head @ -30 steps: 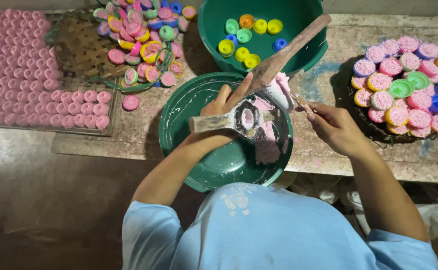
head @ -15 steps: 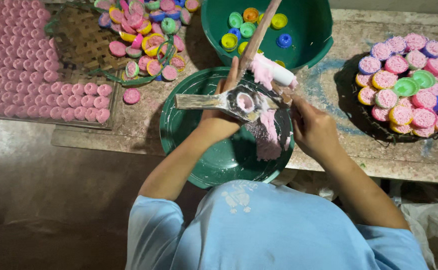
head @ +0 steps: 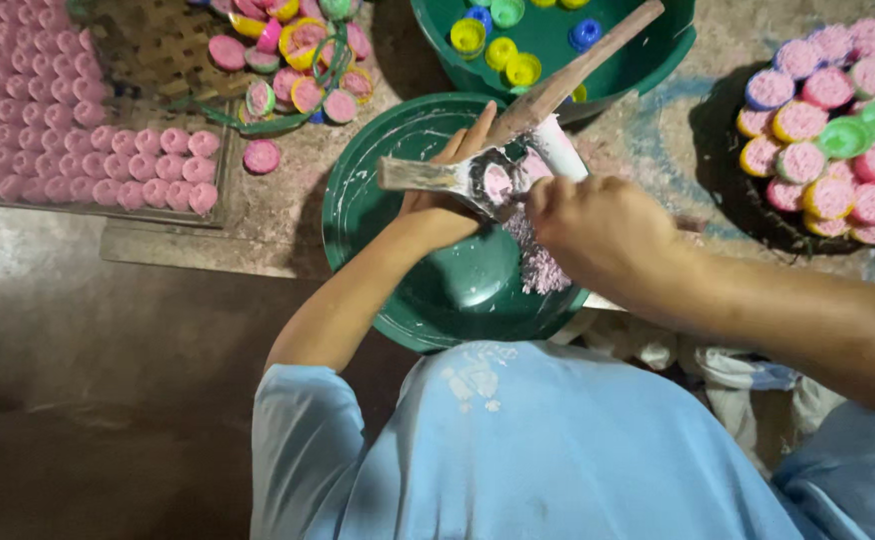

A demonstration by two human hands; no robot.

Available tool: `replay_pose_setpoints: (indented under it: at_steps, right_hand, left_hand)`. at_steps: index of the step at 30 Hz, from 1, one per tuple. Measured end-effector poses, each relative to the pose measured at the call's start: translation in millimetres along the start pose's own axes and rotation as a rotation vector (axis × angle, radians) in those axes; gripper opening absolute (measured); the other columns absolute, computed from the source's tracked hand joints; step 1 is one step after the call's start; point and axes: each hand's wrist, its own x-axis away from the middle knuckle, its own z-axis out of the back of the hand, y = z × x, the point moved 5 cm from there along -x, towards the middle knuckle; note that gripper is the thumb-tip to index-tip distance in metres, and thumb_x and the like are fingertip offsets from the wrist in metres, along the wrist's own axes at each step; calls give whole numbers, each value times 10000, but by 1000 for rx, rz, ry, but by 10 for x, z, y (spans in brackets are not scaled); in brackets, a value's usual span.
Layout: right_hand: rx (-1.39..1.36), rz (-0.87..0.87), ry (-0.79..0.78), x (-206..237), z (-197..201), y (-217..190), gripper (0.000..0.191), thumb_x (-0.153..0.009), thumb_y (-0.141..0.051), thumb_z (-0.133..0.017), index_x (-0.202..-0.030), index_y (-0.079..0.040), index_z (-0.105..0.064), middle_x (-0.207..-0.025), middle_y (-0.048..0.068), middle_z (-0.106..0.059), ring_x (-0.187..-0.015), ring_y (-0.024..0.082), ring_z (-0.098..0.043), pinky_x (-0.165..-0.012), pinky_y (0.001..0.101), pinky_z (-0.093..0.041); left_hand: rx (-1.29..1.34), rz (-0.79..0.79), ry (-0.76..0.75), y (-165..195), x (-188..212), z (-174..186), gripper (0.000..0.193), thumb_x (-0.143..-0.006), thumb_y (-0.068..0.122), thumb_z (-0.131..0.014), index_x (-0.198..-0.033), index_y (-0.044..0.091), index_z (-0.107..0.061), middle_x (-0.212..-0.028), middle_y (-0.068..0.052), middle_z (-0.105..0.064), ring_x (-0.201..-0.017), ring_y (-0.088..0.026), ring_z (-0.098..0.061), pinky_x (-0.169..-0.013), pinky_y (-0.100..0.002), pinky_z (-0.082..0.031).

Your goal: The person uses a wooden mold-filling tool to scoop pink paste from a green basin and press it into small round molds arranged in a circular tray. The person repeatedly refills the tool and fills each mold, then places colored plastic caps on top of the filled molds.

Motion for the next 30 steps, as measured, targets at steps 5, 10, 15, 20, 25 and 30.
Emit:
replay_pose_setpoints:
  at_steps: [5,10,15,20,25,30]
  right_hand:
    - [56,45,113,272,395,-5,266,-925,-186,-571,-1152,-69,-645,-858,55,-654,-778,210,-720,-622,346,-577]
    - [-245,-73,13,267,-281,141,531,-862,-115,-574,-1385,-26,-592,-936,129,-685,-716,281,-719,-545,392,-570]
    - [-285,-195,-108,-331,-1970,-275,311,-874,-118,-604,-1135,46,-646,-984,217,-716,-714,329,-746,-572,413,-594]
    - [-247,-209,-261,-641,-2901,-614,208,-922,-131,-600,-1039,-12,-724,-1086,217,-708,-867,299,-753,-641,391,-615]
    - [-305,-235,-123,-527,-2691,-854,497,-871,-110,-607,-1289,160,-606,-987,230,-725,-778,303,-760,-605,365,-608]
    - [-476,-143,-349,-237,-2405,-901,359,-924,-114,-562,-1219,73,-647,-1010,213,-732,-911,322,-752,-725,403,-603]
  left_hand:
    - [-4,117,38,-556,307,26,850,-813,361,-759,-1529,87,-392,-1442,-183,-538,-1303,-360,-543,-1093,-454,-422]
    - [-351,30,407,-1273,607,240,381,-1005,279,-700,-1326,88,-622,-1350,-126,-635,-1256,-349,-585,-1101,-490,-446]
    - [-260,33,566,-1315,702,44,445,-955,230,-752,-1335,49,-606,-1347,-148,-624,-1249,-341,-582,-1081,-481,-439]
    - [232,196,534,-1207,712,-3,490,-919,255,-828,-1305,44,-613,-1179,-113,-702,-1092,-278,-696,-1013,-386,-544]
    - [254,160,547,-1098,693,45,564,-919,244,-816,-1371,39,-548,-1190,-109,-699,-1091,-266,-699,-1002,-381,-548]
    - [101,34,543,-995,622,67,723,-925,274,-837,-1482,-5,-470,-1357,-146,-647,-1270,-297,-621,-1125,-418,-470]
